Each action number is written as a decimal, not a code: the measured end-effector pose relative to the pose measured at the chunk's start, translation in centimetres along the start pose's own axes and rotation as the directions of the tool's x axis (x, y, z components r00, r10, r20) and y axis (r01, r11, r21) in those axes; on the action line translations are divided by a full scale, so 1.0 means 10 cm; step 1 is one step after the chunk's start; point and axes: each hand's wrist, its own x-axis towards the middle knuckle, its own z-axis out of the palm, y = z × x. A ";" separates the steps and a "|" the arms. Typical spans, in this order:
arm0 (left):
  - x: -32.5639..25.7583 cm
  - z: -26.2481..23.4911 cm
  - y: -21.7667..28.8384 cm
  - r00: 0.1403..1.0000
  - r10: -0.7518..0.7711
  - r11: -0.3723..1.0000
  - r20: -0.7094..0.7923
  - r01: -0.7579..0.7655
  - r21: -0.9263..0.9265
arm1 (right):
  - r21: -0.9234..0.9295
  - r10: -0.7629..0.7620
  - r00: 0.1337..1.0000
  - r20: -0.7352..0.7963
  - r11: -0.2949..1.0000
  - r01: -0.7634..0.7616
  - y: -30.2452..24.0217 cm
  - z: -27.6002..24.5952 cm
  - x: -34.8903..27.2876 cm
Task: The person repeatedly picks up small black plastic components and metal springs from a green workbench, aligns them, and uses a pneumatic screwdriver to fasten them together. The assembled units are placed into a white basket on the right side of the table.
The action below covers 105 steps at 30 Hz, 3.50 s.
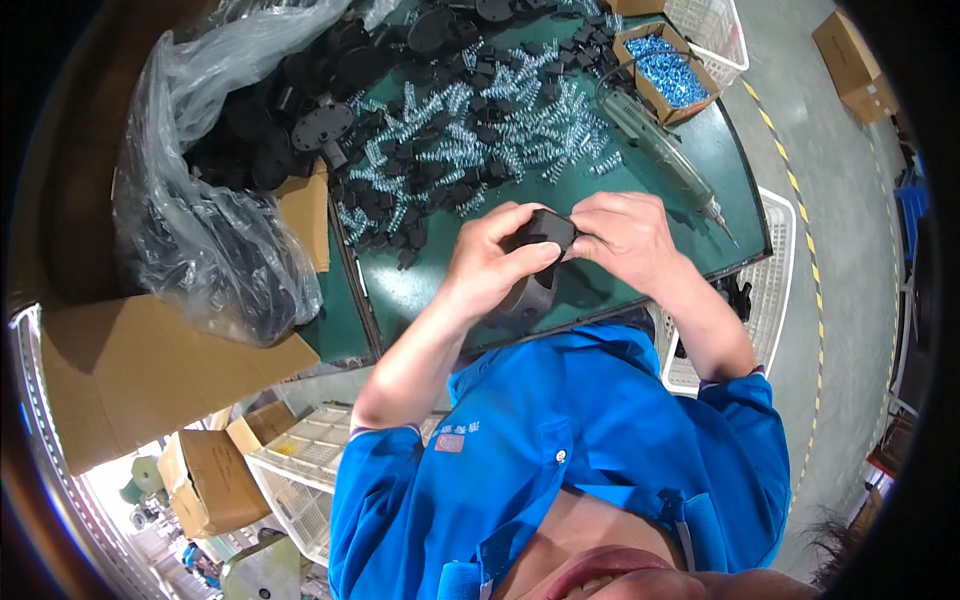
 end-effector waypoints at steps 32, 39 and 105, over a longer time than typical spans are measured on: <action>0.24 0.13 -0.36 0.903 0.388 0.460 0.182 -0.361 0.811 | -0.730 0.655 0.748 -0.104 0.461 -0.505 0.80 -0.43 -0.12; 0.32 0.20 -0.35 0.898 0.400 0.450 0.184 -0.368 0.814 | 0.219 0.740 0.657 -0.143 0.671 -0.708 0.24 -0.93 -0.01; 0.53 0.30 -0.30 0.882 0.453 0.607 0.130 -0.412 0.679 | -0.363 0.488 0.865 -0.117 0.790 -0.494 0.57 -0.37 0.07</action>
